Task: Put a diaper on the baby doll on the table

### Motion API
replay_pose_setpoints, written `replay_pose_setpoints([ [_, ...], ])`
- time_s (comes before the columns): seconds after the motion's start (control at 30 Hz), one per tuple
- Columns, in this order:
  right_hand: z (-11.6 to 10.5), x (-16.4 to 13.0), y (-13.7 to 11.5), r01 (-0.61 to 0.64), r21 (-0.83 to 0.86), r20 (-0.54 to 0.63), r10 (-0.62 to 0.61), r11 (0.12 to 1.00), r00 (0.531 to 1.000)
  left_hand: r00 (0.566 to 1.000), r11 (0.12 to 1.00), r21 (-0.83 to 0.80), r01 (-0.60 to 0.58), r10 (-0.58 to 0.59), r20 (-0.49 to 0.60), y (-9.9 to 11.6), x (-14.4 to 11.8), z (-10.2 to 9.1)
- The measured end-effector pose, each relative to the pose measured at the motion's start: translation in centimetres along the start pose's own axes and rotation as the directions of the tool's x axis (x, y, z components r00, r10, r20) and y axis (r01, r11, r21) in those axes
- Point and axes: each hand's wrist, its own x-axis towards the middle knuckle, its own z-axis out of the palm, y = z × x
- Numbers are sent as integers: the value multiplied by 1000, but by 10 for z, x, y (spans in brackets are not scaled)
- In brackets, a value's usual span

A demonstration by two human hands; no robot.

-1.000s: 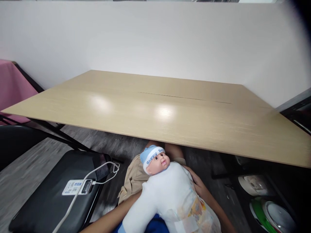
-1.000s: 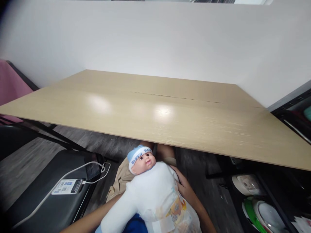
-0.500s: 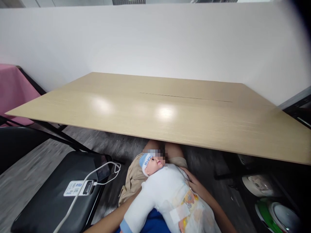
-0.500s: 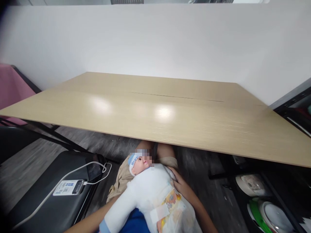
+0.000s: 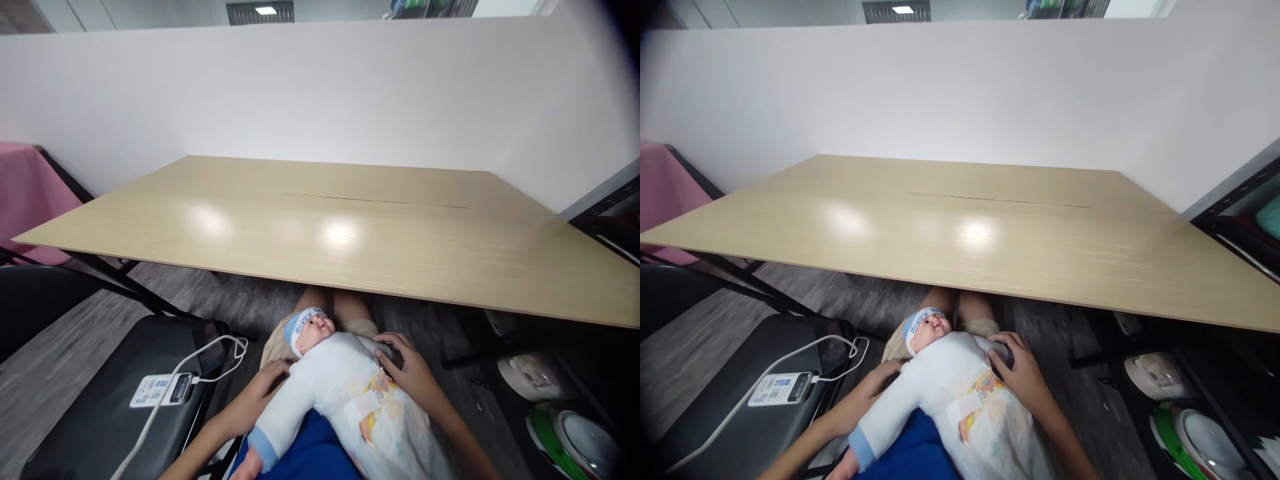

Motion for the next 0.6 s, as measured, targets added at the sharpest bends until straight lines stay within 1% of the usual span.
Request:
replay_pose_setpoints([
  [0.07, -9, -13, -14, -39, 19, 62, 37, 999, 997, 1000, 1000, 2, 2, -2, -4, -9, -1, -6],
  [0.1, -12, -20, -21, -65, 39, 113, 60, 997, 992, 999, 1000, 13, 17, -16, -33, -9, 0, -9],
  [0.17, -17, -32, -34, -103, 64, 185, 89, 993, 979, 991, 998, 40, 47, -42, -128, 1, 5, -15],
  [0.23, -19, -38, -43, -106, 52, 183, 95, 993, 979, 980, 999, 50, 13, -3, -200, 26, 14, -17],
  [0.27, -19, -40, -47, -102, 43, 173, 93, 994, 981, 977, 998, 51, -38, 48, -206, 43, 20, -16],
  [0.3, -19, -40, -49, -98, 36, 167, 91, 995, 982, 974, 993, 48, -110, 118, -193, 61, 27, -14],
  [0.33, -20, -39, -50, -94, 30, 161, 88, 995, 983, 968, 980, 43, -194, 199, -153, 80, 34, -10],
  [0.37, -21, -38, -51, -88, 24, 159, 83, 996, 984, 953, 957, 38, -286, 288, -97, 97, 43, -4],
  [0.4, -22, -37, -50, -80, 19, 162, 76, 997, 984, 924, 924, 38, -380, 381, -21, 112, 52, 4],
  [0.43, -23, -35, -49, -70, 12, 169, 67, 997, 983, 883, 884, 31, -466, 463, 79, 124, 63, 13],
  [0.47, -24, -33, -48, -57, 6, 179, 55, 998, 982, 827, 839, 16, -543, 532, 181, 133, 74, 22],
  [0.5, -24, -31, -46, -42, 3, 187, 40, 999, 981, 767, 797, 3, -603, 579, 277, 137, 85, 33],
  [0.53, -24, -29, -45, -26, 0, 188, 25, 1000, 982, 716, 764, -5, -645, 606, 348, 138, 95, 43],
  [0.57, -24, -28, -43, -11, -3, 181, 12, 1000, 983, 675, 738, -9, -675, 622, 397, 136, 104, 52],
  [0.6, -24, -26, -41, 1, -7, 165, 0, 1000, 986, 647, 718, -12, -696, 633, 424, 132, 111, 60],
])
